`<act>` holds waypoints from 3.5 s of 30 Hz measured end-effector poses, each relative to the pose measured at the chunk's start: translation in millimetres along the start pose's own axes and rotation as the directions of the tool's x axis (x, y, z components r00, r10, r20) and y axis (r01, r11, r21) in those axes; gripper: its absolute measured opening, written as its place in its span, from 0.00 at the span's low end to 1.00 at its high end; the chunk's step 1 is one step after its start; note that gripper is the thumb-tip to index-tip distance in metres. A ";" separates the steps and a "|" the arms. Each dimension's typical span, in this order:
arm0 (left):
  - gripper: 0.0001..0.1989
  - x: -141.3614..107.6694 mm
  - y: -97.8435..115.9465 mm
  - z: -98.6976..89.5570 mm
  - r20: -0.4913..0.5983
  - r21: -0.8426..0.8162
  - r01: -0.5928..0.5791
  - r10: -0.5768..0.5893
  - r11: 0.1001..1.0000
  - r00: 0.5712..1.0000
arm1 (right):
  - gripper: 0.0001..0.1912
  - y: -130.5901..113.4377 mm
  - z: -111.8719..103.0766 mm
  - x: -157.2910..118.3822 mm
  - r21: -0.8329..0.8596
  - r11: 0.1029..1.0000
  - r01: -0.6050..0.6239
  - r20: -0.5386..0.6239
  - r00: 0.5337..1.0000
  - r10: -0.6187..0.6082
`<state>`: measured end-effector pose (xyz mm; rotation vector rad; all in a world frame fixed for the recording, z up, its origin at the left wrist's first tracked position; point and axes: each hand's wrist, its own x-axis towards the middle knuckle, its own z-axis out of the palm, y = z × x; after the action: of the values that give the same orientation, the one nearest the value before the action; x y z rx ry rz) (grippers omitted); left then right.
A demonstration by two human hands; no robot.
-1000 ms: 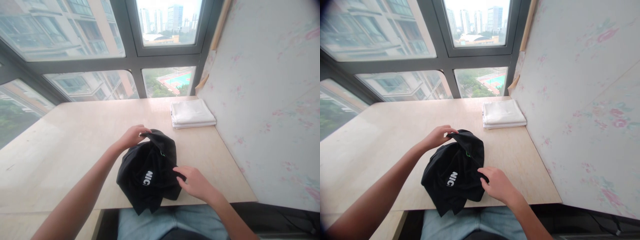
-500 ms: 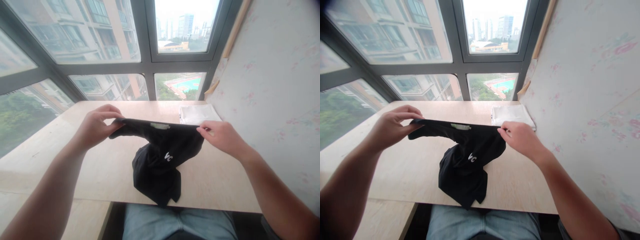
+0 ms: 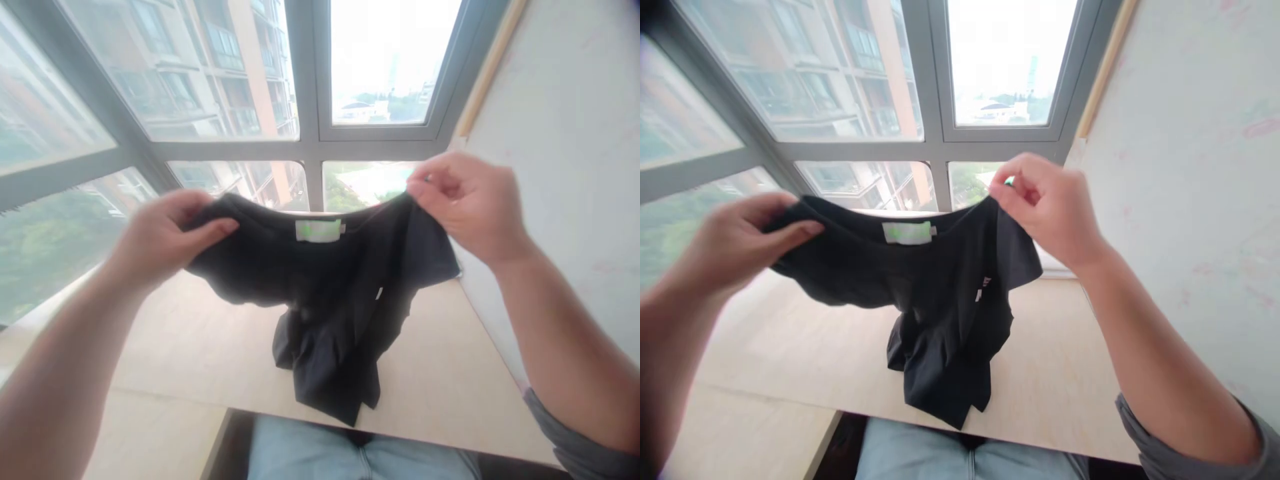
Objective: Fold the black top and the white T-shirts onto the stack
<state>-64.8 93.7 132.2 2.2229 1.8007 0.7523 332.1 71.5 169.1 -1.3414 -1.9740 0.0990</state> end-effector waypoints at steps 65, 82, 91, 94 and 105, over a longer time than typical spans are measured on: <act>0.31 -263.2 -31.8 148.6 0.575 -0.319 0.884 -0.672 0.340 0.467 | 0.18 51.5 117.0 -258.1 0.159 0.454 -0.876 0.594 0.453 0.665; 0.21 -239.1 -17.5 122.6 0.522 -0.677 0.735 -0.680 0.036 0.514 | 0.21 46.6 114.1 -245.6 0.391 0.191 -0.901 0.630 0.413 0.658; 0.50 -235.8 6.0 101.4 0.649 -0.573 0.798 -0.491 0.185 0.581 | 0.26 41.3 86.1 -220.9 0.574 0.132 -0.808 0.581 0.515 0.630; 0.51 -234.3 9.0 95.6 0.472 -0.764 0.627 -0.532 0.151 0.703 | 0.28 40.2 76.5 -211.1 0.572 0.247 -0.782 0.520 0.579 0.628; 0.20 -170.9 -15.8 141.4 0.334 -0.505 0.563 -0.453 0.654 0.827 | 0.13 63.2 85.6 -173.1 0.264 0.740 -0.619 0.287 0.782 0.553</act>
<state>-32.4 -41.4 -41.5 1.2475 1.6726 0.8023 361.1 -15.9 -12.0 -1.7107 -1.4953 0.8711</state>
